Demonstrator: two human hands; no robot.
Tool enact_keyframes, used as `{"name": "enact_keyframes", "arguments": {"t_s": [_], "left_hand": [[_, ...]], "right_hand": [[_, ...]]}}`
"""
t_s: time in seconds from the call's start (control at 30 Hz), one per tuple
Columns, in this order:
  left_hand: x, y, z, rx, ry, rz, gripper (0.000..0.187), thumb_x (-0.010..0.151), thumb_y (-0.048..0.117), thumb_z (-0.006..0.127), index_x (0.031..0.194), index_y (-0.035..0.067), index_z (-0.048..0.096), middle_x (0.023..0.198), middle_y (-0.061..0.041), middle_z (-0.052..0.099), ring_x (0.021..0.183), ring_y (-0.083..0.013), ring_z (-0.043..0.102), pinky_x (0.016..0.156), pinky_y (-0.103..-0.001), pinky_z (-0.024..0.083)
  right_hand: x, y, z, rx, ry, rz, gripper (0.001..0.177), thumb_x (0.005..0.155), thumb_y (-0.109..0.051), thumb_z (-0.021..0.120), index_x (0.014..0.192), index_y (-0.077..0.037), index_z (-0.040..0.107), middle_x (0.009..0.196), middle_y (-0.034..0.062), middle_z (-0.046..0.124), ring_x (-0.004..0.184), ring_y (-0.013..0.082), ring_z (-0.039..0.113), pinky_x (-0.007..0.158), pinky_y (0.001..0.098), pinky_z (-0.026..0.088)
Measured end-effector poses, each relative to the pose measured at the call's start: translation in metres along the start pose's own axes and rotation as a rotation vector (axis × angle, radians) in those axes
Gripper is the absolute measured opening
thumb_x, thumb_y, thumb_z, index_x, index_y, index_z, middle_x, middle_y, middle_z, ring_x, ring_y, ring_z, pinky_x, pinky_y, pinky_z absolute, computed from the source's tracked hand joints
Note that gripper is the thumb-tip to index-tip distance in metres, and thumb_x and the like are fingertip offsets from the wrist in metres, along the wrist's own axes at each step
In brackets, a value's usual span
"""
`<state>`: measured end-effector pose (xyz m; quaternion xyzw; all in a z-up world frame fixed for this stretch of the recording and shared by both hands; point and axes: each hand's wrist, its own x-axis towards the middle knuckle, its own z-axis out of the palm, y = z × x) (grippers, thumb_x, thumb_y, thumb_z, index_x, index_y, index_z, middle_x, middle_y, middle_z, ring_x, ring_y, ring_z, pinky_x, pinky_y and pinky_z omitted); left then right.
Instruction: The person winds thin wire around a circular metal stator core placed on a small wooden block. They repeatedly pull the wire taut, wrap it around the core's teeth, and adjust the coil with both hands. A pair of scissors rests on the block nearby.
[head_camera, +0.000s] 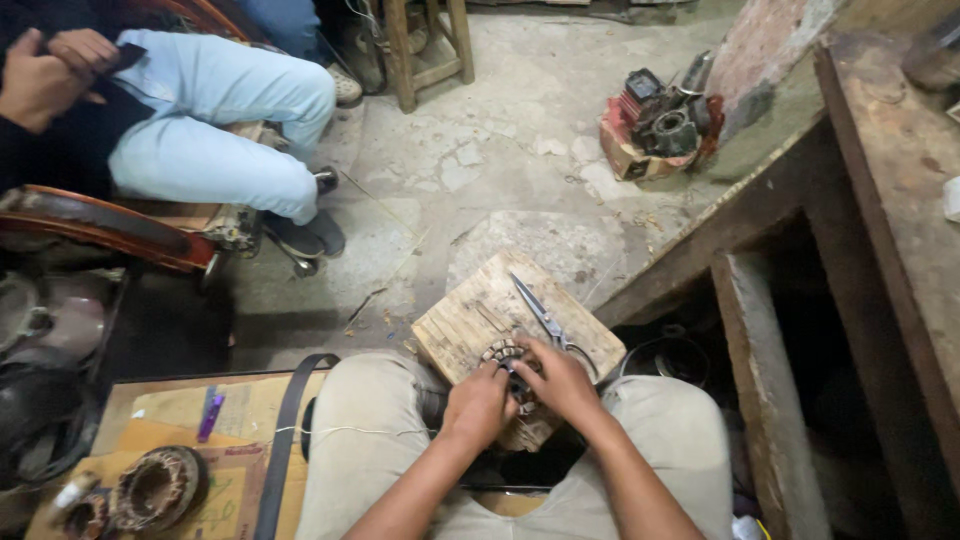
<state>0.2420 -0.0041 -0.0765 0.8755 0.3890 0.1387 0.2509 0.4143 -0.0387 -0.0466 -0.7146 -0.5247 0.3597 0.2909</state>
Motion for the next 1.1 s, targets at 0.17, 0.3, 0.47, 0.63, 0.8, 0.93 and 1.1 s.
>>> {"name": "enact_keyframes", "arguments": {"t_s": [0.17,0.3,0.47,0.63,0.8,0.93,1.1], "left_hand": [[0.002,-0.003,-0.009,-0.032,-0.085,-0.042,0.022,0.084,0.019,0.073,0.103,0.008,0.071,0.107,-0.014,0.067,0.092,-0.0371,0.068,0.077,-0.049,0.055],[0.000,-0.003,-0.005,-0.007,-0.088,-0.021,0.022,0.081,0.015,0.072,0.102,0.009,0.072,0.105,-0.013,0.068,0.093,-0.0362,0.068,0.080,-0.048,0.056],[0.001,-0.004,0.005,0.014,-0.022,0.037,0.020,0.082,0.013,0.067,0.100,0.004,0.069,0.102,-0.015,0.067,0.094,-0.0349,0.069,0.078,-0.046,0.057],[0.001,-0.007,0.004,-0.077,-0.045,-0.095,0.023,0.085,0.022,0.068,0.098,0.003,0.069,0.101,-0.017,0.067,0.091,-0.0372,0.068,0.077,-0.048,0.056],[0.001,-0.013,0.003,-0.154,-0.002,-0.078,0.019,0.088,0.025,0.068,0.096,0.007,0.072,0.103,-0.016,0.069,0.094,-0.0384,0.068,0.081,-0.049,0.055],[-0.003,-0.008,-0.004,-0.063,-0.110,-0.077,0.033,0.071,0.025,0.077,0.097,0.006,0.071,0.106,-0.018,0.066,0.091,-0.0404,0.067,0.072,-0.051,0.054],[-0.002,-0.017,0.004,-0.065,-0.150,-0.070,0.013,0.090,0.023,0.068,0.092,0.011,0.073,0.105,-0.013,0.068,0.095,-0.0371,0.068,0.079,-0.049,0.055]], "right_hand": [[-0.001,0.006,0.003,-0.064,-0.013,-0.143,0.033,0.091,-0.024,0.069,0.122,-0.013,0.069,0.111,0.0132,0.076,0.101,0.0315,0.073,0.085,0.0388,0.056],[-0.003,0.004,0.003,-0.176,0.025,-0.249,0.034,0.088,-0.020,0.071,0.121,-0.010,0.070,0.112,0.0158,0.074,0.101,0.0352,0.070,0.086,0.0420,0.055],[0.000,-0.005,0.000,-0.169,-0.030,-0.151,0.033,0.088,-0.020,0.070,0.119,-0.010,0.068,0.106,0.0141,0.075,0.097,0.0330,0.072,0.084,0.0423,0.056],[-0.003,0.004,0.000,-0.226,-0.007,-0.324,0.026,0.087,-0.017,0.073,0.111,-0.008,0.070,0.107,0.0138,0.073,0.101,0.0351,0.069,0.085,0.0431,0.054],[0.001,0.016,-0.009,-0.241,-0.200,-0.363,0.021,0.079,-0.016,0.077,0.098,-0.010,0.072,0.095,0.0098,0.072,0.095,0.0321,0.067,0.081,0.0424,0.052],[0.003,0.017,-0.004,-0.295,-0.189,-0.315,0.024,0.076,-0.015,0.079,0.098,-0.010,0.070,0.094,0.0091,0.071,0.093,0.0315,0.067,0.080,0.0423,0.052],[0.002,0.006,-0.003,-0.223,-0.184,-0.153,0.025,0.081,-0.016,0.077,0.105,-0.011,0.070,0.097,0.0086,0.074,0.090,0.0297,0.071,0.079,0.0401,0.055]]}}
